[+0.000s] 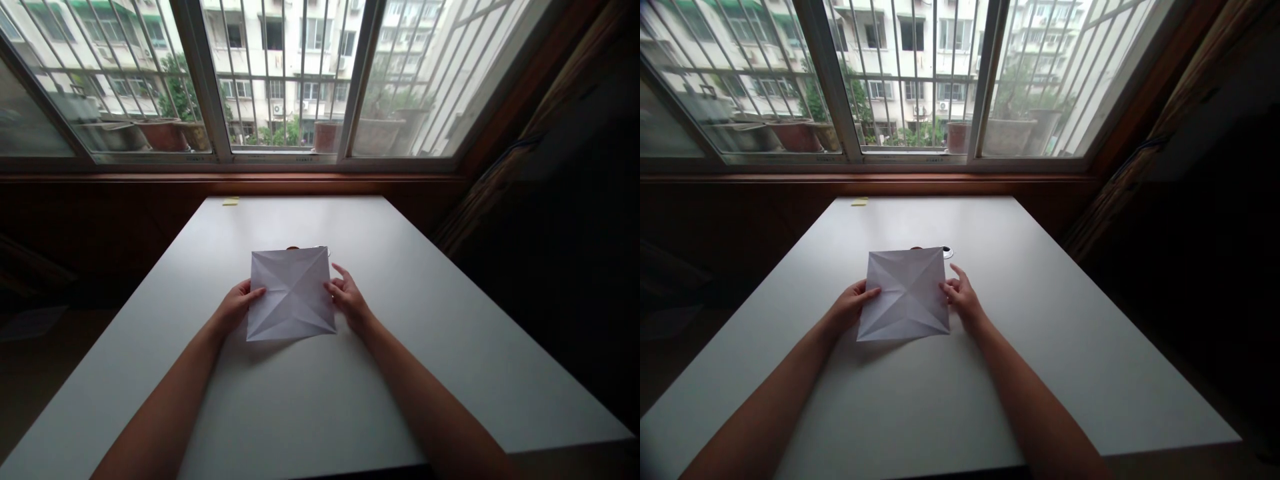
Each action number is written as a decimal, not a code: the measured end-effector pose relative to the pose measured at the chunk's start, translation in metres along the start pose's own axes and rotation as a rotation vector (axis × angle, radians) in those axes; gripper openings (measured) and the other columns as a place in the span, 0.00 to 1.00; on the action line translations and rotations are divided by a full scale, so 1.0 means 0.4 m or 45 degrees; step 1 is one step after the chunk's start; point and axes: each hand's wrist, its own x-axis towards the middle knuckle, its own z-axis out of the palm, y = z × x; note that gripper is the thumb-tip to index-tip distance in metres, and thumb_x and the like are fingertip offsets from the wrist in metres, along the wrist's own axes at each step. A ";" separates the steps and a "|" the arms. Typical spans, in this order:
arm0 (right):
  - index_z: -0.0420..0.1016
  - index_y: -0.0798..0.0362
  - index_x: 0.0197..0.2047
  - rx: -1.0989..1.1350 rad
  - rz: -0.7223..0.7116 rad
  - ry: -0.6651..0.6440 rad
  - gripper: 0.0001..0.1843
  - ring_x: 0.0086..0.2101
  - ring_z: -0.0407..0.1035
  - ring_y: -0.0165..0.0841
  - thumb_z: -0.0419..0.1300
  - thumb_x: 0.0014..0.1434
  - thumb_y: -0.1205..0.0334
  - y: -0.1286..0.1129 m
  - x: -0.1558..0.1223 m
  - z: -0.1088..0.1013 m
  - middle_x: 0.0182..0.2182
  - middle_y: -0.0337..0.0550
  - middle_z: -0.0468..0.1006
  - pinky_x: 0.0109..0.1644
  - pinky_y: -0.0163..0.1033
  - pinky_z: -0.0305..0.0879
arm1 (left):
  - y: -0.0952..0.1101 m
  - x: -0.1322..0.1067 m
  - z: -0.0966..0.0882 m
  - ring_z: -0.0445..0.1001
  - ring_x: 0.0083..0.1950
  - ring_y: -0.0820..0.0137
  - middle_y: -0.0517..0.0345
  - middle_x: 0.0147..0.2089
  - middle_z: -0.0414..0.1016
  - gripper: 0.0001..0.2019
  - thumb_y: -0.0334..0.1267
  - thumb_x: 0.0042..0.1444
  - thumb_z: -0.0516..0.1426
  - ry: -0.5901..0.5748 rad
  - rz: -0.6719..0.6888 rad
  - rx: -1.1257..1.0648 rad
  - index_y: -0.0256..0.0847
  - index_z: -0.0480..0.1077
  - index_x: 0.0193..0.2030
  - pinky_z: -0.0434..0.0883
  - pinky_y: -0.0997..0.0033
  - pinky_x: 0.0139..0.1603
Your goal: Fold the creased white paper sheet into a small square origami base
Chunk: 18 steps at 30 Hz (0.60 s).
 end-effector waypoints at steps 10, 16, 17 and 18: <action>0.76 0.54 0.31 -0.165 0.113 -0.029 0.16 0.25 0.65 0.28 0.68 0.50 0.49 -0.010 0.001 -0.029 0.24 0.37 0.73 0.31 0.35 0.60 | -0.007 0.018 -0.009 0.78 0.33 0.66 0.49 0.39 0.80 0.21 0.44 0.47 0.68 0.069 -0.016 0.096 0.34 0.73 0.44 0.73 0.70 0.33; 0.75 0.51 0.46 -0.066 0.057 0.028 0.23 0.27 0.65 0.29 0.70 0.49 0.51 0.006 0.011 -0.031 0.28 0.36 0.74 0.31 0.35 0.60 | -0.007 0.023 -0.006 0.77 0.26 0.68 0.53 0.34 0.79 0.38 0.46 0.46 0.68 0.122 0.029 0.104 0.39 0.60 0.63 0.69 0.75 0.25; 0.73 0.50 0.51 -0.057 0.036 0.042 0.27 0.26 0.65 0.29 0.70 0.49 0.51 0.007 0.012 -0.032 0.27 0.35 0.73 0.30 0.34 0.59 | -0.004 0.021 -0.004 0.75 0.25 0.69 0.56 0.32 0.79 0.43 0.46 0.46 0.69 0.126 0.043 0.106 0.40 0.56 0.66 0.68 0.75 0.25; 0.69 0.48 0.55 -0.048 0.013 0.056 0.30 0.25 0.63 0.28 0.69 0.50 0.52 0.007 0.011 -0.032 0.26 0.33 0.72 0.29 0.33 0.58 | 0.000 0.018 -0.001 0.74 0.23 0.71 0.58 0.30 0.78 0.47 0.46 0.46 0.69 0.131 0.060 0.110 0.42 0.51 0.69 0.67 0.76 0.24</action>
